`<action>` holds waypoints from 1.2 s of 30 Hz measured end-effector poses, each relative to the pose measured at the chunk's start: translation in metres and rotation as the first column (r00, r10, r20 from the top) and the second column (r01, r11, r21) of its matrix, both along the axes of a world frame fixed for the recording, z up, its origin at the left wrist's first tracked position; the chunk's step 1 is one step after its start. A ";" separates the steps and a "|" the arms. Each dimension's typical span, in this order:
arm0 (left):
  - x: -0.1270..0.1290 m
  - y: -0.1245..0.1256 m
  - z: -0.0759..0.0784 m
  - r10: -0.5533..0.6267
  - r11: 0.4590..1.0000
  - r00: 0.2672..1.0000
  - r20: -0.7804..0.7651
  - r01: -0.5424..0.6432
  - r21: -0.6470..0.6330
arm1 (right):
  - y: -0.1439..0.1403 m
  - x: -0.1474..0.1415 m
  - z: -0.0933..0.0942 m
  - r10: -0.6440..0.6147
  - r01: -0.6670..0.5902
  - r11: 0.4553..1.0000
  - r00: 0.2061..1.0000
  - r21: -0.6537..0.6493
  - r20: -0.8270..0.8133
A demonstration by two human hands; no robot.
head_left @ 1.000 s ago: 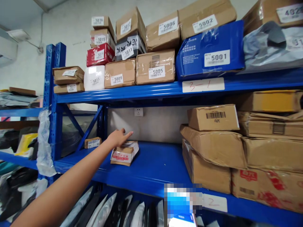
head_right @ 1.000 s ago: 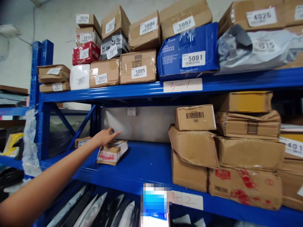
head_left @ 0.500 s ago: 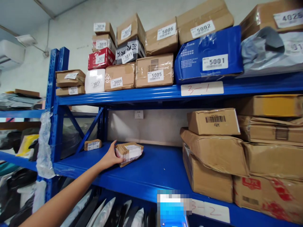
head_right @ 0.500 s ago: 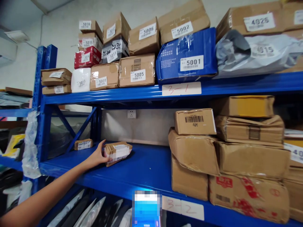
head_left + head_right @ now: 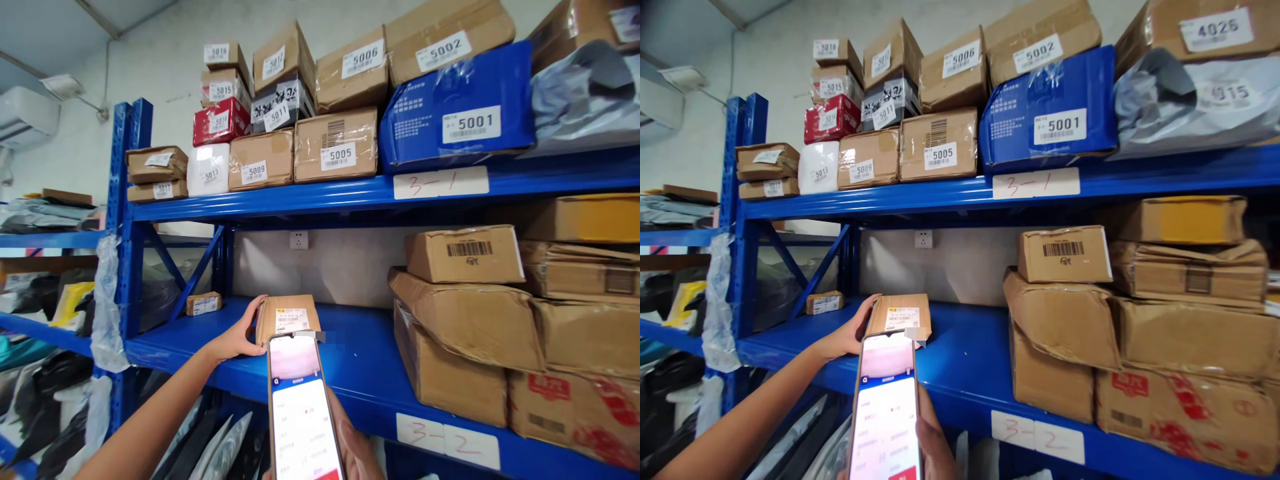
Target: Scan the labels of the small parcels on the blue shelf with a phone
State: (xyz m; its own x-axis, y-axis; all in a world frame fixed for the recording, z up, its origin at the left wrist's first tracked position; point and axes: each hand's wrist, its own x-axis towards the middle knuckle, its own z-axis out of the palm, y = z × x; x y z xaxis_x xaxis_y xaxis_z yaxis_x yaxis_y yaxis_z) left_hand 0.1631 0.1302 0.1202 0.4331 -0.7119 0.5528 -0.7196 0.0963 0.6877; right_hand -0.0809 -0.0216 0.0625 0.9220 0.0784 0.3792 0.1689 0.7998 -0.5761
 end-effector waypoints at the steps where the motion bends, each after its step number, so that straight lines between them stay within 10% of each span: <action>1: 0.002 0.000 0.000 0.002 1.000 1.000 0.013 -0.002 0.006 | 0.002 0.001 0.000 -0.004 0.004 1.000 1.000 -0.019 -0.007; 36: 0.009 0.002 -0.001 0.064 0.997 0.992 0.107 -0.068 0.031 | 0.000 0.011 0.000 0.030 -0.008 0.987 0.991 -0.162 0.129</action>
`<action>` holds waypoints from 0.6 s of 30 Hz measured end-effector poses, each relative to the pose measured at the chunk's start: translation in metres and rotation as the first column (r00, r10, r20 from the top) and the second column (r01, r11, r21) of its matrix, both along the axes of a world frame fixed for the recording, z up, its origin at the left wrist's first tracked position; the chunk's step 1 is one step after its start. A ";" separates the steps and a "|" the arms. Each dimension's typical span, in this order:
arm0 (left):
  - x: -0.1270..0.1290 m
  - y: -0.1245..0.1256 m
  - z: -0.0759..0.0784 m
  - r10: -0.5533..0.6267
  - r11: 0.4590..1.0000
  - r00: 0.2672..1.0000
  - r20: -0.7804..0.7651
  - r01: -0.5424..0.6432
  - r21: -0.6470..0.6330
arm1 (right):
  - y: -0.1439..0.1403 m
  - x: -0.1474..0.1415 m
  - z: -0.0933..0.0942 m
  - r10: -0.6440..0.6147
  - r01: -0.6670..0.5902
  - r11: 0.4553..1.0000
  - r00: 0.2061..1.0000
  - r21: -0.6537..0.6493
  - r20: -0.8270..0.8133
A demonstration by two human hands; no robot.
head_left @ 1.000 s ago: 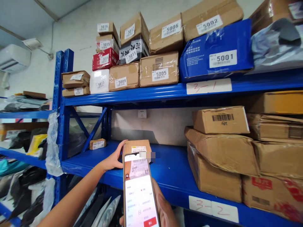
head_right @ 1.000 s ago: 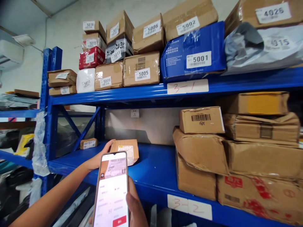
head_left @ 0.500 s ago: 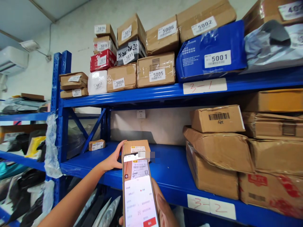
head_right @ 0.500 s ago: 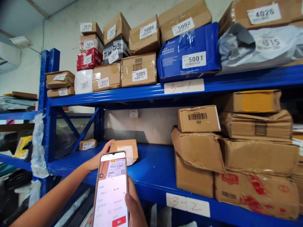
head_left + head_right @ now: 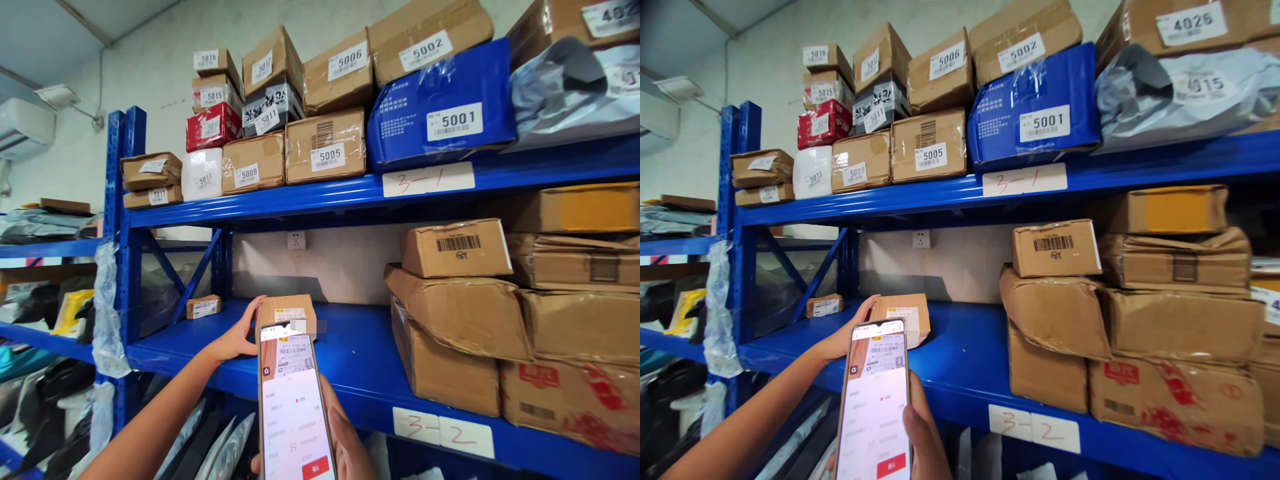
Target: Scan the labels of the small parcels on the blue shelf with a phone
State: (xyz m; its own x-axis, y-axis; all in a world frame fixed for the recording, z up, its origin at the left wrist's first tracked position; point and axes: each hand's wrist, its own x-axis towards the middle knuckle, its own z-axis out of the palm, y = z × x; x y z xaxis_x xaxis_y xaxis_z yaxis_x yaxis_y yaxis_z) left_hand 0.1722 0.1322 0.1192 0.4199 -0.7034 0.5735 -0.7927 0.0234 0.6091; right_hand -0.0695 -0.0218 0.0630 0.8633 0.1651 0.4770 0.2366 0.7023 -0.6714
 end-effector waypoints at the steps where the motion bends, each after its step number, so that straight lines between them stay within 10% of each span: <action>1: 0.000 0.000 0.000 0.000 1.000 1.000 -0.001 0.000 0.001 | 0.000 0.000 0.000 0.003 -0.003 1.000 1.000 -0.004 -0.002; 18: -0.003 -0.003 0.001 0.034 0.998 0.999 0.038 -0.032 -0.046 | -0.010 -0.010 0.005 0.027 -0.024 0.994 0.999 -0.111 0.029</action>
